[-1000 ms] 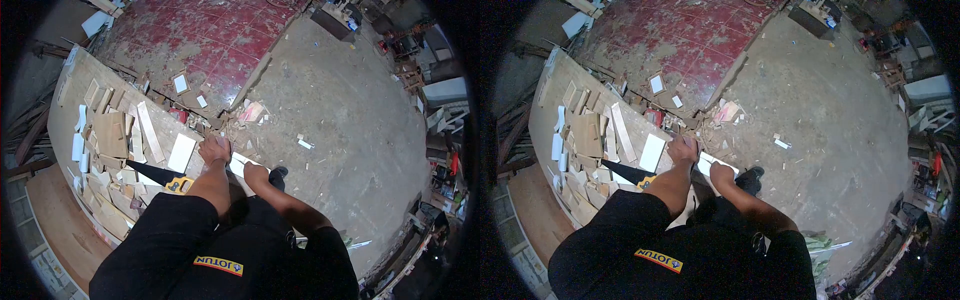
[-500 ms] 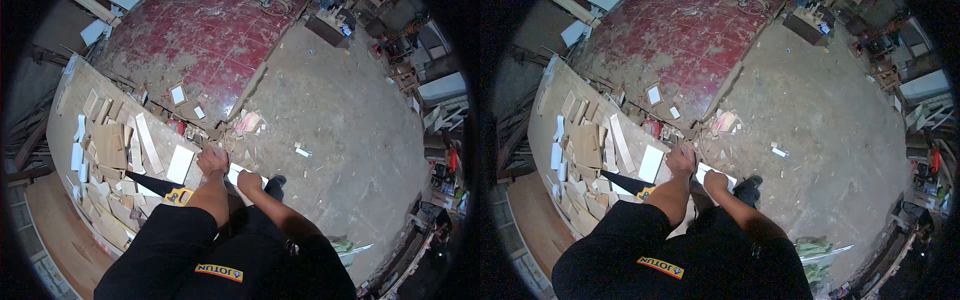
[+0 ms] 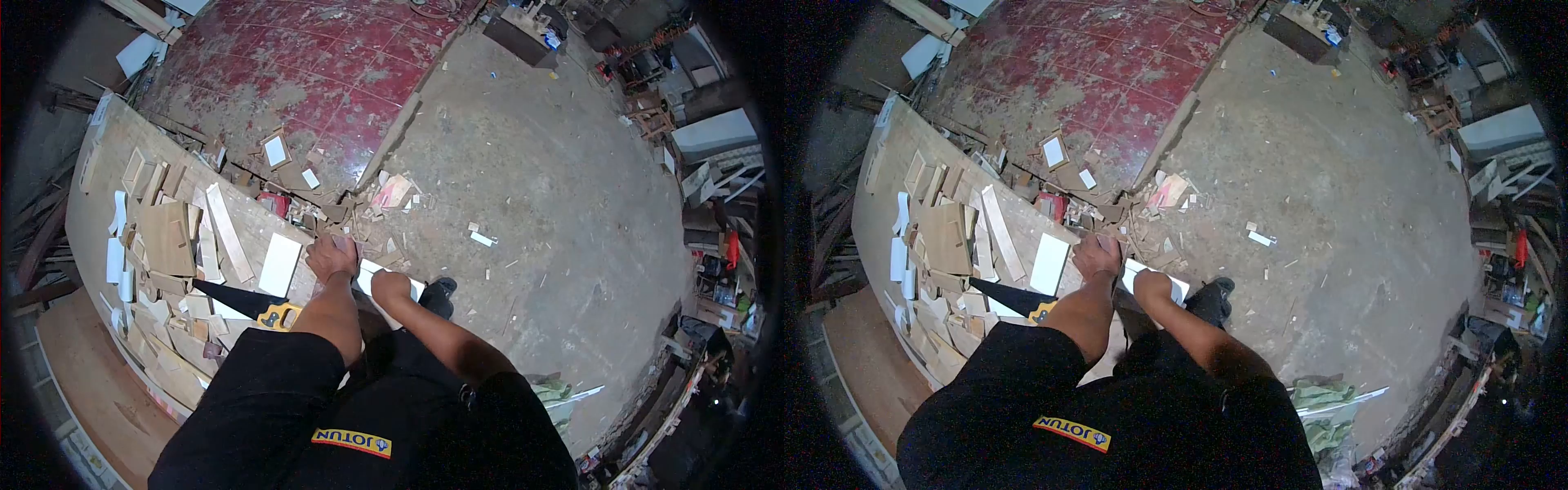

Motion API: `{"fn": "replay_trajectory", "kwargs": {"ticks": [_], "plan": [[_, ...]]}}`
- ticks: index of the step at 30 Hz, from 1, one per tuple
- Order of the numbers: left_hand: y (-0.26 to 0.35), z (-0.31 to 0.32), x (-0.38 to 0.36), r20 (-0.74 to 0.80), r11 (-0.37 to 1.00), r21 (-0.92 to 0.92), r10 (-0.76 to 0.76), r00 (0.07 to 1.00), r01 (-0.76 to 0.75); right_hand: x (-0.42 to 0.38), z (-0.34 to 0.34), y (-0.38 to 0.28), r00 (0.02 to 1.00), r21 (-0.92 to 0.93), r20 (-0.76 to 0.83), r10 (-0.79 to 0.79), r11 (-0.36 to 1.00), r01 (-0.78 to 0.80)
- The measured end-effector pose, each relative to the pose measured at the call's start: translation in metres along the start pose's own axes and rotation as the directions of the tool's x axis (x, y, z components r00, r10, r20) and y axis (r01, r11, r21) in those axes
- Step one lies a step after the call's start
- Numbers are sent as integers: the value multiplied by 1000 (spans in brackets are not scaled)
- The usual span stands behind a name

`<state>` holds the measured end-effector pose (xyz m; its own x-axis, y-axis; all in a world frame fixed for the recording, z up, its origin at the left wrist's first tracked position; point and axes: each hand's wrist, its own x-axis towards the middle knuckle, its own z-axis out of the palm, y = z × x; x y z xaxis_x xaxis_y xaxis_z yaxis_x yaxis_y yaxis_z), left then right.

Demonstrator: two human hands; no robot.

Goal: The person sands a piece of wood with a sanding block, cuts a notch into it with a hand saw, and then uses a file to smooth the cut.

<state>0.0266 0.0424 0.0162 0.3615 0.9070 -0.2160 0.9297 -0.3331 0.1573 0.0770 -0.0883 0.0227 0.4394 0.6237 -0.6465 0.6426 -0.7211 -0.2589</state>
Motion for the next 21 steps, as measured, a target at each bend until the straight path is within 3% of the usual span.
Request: {"fn": "replay_trajectory", "kwargs": {"ticks": [2, 4, 7, 10, 11, 17, 19, 20, 21], "plan": [[1, -4, -3, 39, 1000, 9, -7, 999, 7, -23, -11, 7, 999, 14, 29, -16, 1000, 16], [3, -7, 3, 53, 1000, 8, -16, 998, 16, -45, -32, 10, 991, -96, 128, 39, 995, -26], [0, -1, 2, 33, 1000, 25, -15, 999, 14, -71, -61, 7, 993, -113, 107, 54, 993, -42], [-2, 4, 2, 5, 999, 46, -9, 1000, 9, -44, -49, 2, 979, -64, 190, 71, 996, -60], [-2, 1, -1, 24, 999, 39, -2, 1000, 1, -26, -26, 6, 990, -71, 141, -26, 997, 37], [-1, -4, -2, 62, 999, 35, -21, 998, 19, -12, 15, 9, 998, -3, -63, 18, 1000, -18], [3, -6, 5, 52, 999, 31, -22, 998, 20, -41, -36, 2, 989, -80, 144, -42, 995, 54], [2, -6, 3, 63, 999, 25, -23, 998, 21, -57, -59, -5, 970, -78, 236, 57, 996, -39], [1, -6, 3, 71, 1000, 16, -19, 997, 18, -61, -59, -2, 969, -77, 240, 55, 996, -38]]}}
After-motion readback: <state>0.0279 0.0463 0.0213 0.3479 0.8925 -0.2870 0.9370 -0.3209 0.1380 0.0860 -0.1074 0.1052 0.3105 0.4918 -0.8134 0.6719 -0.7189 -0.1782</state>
